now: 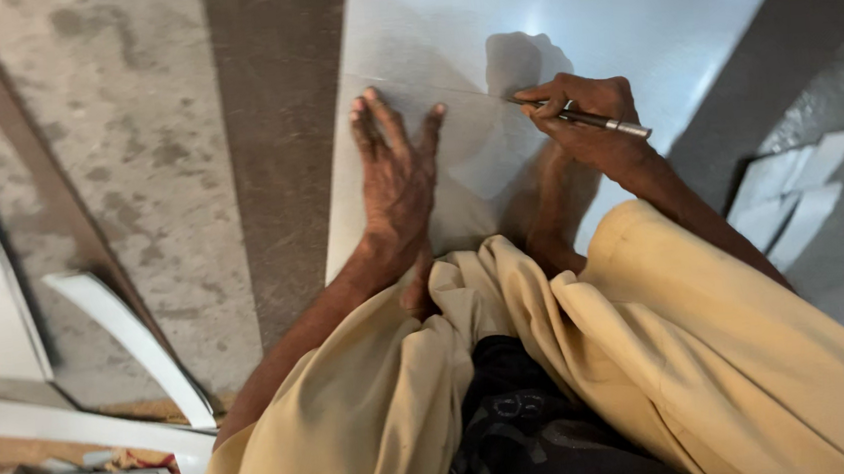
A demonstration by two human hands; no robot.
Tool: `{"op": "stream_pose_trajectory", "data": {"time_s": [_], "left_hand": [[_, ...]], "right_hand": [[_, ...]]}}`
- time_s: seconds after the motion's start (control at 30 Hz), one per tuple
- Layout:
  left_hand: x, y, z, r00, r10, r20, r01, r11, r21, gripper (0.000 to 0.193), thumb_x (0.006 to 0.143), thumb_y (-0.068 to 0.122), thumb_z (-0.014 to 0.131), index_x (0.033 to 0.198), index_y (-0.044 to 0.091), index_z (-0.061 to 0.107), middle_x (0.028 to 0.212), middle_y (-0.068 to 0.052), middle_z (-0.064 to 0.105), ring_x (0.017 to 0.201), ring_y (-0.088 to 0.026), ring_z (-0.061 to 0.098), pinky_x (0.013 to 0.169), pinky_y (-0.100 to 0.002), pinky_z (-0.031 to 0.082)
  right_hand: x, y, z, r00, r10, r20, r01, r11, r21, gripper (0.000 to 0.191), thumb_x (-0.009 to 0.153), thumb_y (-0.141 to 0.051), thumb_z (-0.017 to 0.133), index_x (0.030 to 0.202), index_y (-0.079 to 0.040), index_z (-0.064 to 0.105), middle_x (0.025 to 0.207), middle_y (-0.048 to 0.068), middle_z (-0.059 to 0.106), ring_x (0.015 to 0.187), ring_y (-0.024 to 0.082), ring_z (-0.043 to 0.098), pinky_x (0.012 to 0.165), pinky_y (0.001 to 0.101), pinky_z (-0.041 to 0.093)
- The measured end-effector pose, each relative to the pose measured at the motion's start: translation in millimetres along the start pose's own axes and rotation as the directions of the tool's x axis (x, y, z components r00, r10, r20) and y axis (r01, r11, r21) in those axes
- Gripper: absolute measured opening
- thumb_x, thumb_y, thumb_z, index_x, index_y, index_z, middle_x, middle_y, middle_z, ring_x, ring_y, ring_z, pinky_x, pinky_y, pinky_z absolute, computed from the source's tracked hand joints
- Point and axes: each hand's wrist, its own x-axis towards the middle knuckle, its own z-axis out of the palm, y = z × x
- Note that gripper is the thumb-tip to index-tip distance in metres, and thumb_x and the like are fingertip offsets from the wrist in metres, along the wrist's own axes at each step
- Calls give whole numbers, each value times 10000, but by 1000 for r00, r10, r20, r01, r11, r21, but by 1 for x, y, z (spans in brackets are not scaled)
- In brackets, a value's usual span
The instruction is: The person sits on the floor with a large white board sheet across their lap and marks straight guide lines onto it using a metal scribe pen, holding the sheet steady with a foot and shifting the sheet between lines. They continue marking successive lines along the sheet and reposition it as they work.
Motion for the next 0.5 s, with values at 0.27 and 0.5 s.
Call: {"op": "stream_pose_trajectory", "data": {"time_s": [0.27, 0.5], "left_hand": [[1, 8, 11, 999, 14, 28, -9, 985, -169, 906, 895, 390, 776, 1657, 257, 303, 1531, -522, 153, 1451, -655, 199, 1229, -649, 177], [-6, 11, -5, 999, 44, -11, -45, 983, -179, 881, 904, 392, 786, 1654, 209, 363, 1524, -531, 172, 1438, -679, 218, 1220, -660, 205]], "right_hand": [[-111, 73, -66, 910, 394, -129, -367, 911, 187, 322, 1016, -20, 774, 807, -15, 530, 1127, 175, 773, 614, 52, 604, 465, 230, 462], [-171, 99, -101, 846, 484, -224, -420, 864, 278, 285, 1044, -32, 767, 881, -76, 537, 1090, 187, 771, 611, 70, 621, 480, 229, 488]]}}
